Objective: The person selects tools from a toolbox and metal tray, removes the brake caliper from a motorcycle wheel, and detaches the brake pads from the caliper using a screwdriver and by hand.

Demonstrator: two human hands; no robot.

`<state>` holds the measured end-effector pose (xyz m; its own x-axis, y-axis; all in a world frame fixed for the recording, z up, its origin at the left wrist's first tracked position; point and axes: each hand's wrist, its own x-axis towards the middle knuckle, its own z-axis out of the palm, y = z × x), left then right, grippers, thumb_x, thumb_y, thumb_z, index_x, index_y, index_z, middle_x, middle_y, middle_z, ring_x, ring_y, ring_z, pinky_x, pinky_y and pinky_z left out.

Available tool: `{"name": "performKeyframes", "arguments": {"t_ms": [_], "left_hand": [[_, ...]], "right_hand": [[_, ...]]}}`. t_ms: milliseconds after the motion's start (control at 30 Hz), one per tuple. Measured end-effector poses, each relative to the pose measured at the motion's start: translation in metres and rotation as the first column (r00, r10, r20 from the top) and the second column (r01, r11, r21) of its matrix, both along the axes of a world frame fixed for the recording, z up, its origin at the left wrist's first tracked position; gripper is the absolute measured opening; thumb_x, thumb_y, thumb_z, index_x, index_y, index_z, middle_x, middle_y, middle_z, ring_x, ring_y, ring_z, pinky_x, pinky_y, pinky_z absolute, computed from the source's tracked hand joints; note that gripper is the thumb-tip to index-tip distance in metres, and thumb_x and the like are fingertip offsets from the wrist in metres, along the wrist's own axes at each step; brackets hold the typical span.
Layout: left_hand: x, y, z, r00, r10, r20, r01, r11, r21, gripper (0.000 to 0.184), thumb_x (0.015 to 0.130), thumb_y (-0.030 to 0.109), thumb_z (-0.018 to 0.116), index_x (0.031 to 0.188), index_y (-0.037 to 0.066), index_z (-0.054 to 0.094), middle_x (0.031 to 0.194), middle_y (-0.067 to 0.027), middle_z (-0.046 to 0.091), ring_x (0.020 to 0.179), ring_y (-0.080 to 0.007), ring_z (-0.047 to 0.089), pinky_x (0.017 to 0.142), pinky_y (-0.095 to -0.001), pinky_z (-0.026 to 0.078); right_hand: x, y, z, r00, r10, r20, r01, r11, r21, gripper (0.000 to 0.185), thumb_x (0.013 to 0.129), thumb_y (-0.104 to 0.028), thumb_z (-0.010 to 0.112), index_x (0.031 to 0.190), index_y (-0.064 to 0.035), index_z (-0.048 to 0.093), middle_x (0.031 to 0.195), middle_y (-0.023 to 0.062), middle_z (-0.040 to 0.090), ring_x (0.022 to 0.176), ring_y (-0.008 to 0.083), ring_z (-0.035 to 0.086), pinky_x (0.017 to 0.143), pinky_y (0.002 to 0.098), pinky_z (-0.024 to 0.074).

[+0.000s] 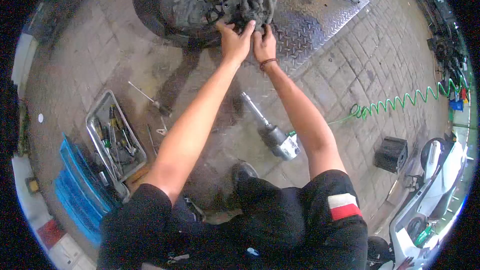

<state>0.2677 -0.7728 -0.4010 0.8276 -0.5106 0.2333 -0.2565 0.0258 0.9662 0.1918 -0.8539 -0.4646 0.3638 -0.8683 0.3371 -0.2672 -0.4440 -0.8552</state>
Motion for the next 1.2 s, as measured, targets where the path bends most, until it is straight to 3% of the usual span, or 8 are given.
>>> {"name": "performKeyframes", "arguments": {"t_ms": [33,133,233,367,533,833,1033,1200], "left_hand": [[0.000,-0.004,0.001,0.993,-0.050,-0.106,0.046,0.998,-0.041,0.077,0.076,0.036,0.078,0.122,-0.006,0.032,0.111,-0.0213,0.051,0.099,-0.0290,0.055,0.088,-0.0399,0.044],[0.001,0.023,0.004,0.839,-0.230,-0.492,0.154,0.969,-0.191,0.054,0.090,0.041,0.059,0.118,-0.002,0.043,0.107,-0.0106,0.058,0.094,-0.0182,0.059,0.085,-0.0302,0.044],[0.018,0.050,-0.023,0.776,-0.363,-0.516,0.191,0.915,-0.356,0.058,0.094,0.050,0.047,0.123,0.000,0.051,0.118,-0.0093,0.059,0.107,-0.0183,0.057,0.093,-0.0299,0.042],[0.004,0.074,0.013,0.584,-0.594,-0.553,0.397,0.803,-0.444,0.069,0.094,0.056,0.044,0.138,0.002,0.040,0.133,-0.0103,0.052,0.120,-0.0197,0.050,0.103,-0.0329,0.035],[-0.020,0.079,0.096,0.371,-0.823,-0.430,0.439,0.563,-0.700,0.058,0.096,0.052,0.043,0.127,0.003,0.051,0.121,-0.0037,0.058,0.108,-0.0122,0.054,0.095,-0.0311,0.041],[-0.018,0.097,0.114,0.285,-0.787,-0.547,0.365,0.617,-0.698,0.053,0.095,0.051,0.047,0.112,0.003,0.061,0.095,-0.0008,0.066,0.082,-0.0075,0.060,0.077,-0.0242,0.049],[-0.014,0.106,0.126,0.335,-0.789,-0.514,0.487,0.612,-0.623,0.056,0.098,0.053,0.036,0.125,0.007,0.054,0.111,-0.0051,0.065,0.096,-0.0145,0.064,0.087,-0.0323,0.052],[-0.018,0.114,0.142,0.336,-0.781,-0.526,0.421,0.625,-0.658,0.052,0.099,0.049,0.036,0.122,0.007,0.056,0.106,-0.0040,0.066,0.093,-0.0125,0.064,0.085,-0.0309,0.053]], "right_hand": [[-0.001,-0.005,-0.002,0.999,-0.027,0.024,0.030,0.991,-0.131,0.047,0.087,-0.021,0.054,0.119,0.0121,0.051,0.096,0.0278,0.064,0.091,0.0381,0.063,0.081,0.0395,0.0485],[-0.038,0.022,0.038,0.934,0.090,0.346,-0.295,0.740,0.604,0.023,0.090,-0.024,0.051,0.089,-0.0021,0.058,0.061,0.0044,0.047,0.053,0.0139,0.046,0.046,0.0306,0.0382],[-0.078,0.041,0.088,0.918,0.047,0.393,-0.370,0.453,0.811,0.030,0.091,-0.025,0.047,0.066,-0.0121,0.037,0.053,-0.0032,0.030,0.042,0.0105,0.027,0.041,0.0279,0.0210],[-0.130,0.045,0.113,0.702,0.256,0.664,-0.648,-0.157,0.745,0.039,0.088,-0.035,0.043,0.057,-0.0152,0.030,0.049,-0.0035,0.024,0.042,0.0109,0.021,0.042,0.0272,0.0197],[-0.128,0.081,0.151,0.660,0.206,0.722,-0.635,-0.360,0.683,0.052,0.084,-0.049,0.040,0.048,-0.0140,0.029,0.043,-0.0054,0.020,0.036,0.0095,0.017,0.038,0.0280,0.0143],[-0.104,0.130,0.183,0.773,0.177,0.609,-0.583,-0.179,0.793,0.048,0.083,-0.051,0.040,0.053,-0.0144,0.032,0.045,-0.0051,0.025,0.037,0.0102,0.022,0.041,0.0254,0.0210],[-0.097,0.166,0.200,0.953,0.171,0.249,-0.288,0.765,0.576,0.031,0.096,-0.030,0.043,0.084,-0.0019,0.050,0.057,-0.0010,0.039,0.043,0.0101,0.035,0.045,0.0249,0.0350],[-0.128,0.157,0.186,0.917,0.398,0.017,-0.397,0.909,0.124,0.015,0.091,-0.012,0.060,0.093,0.0015,0.056,0.064,0.0054,0.054,0.056,0.0118,0.049,0.053,0.0271,0.0401]]}}
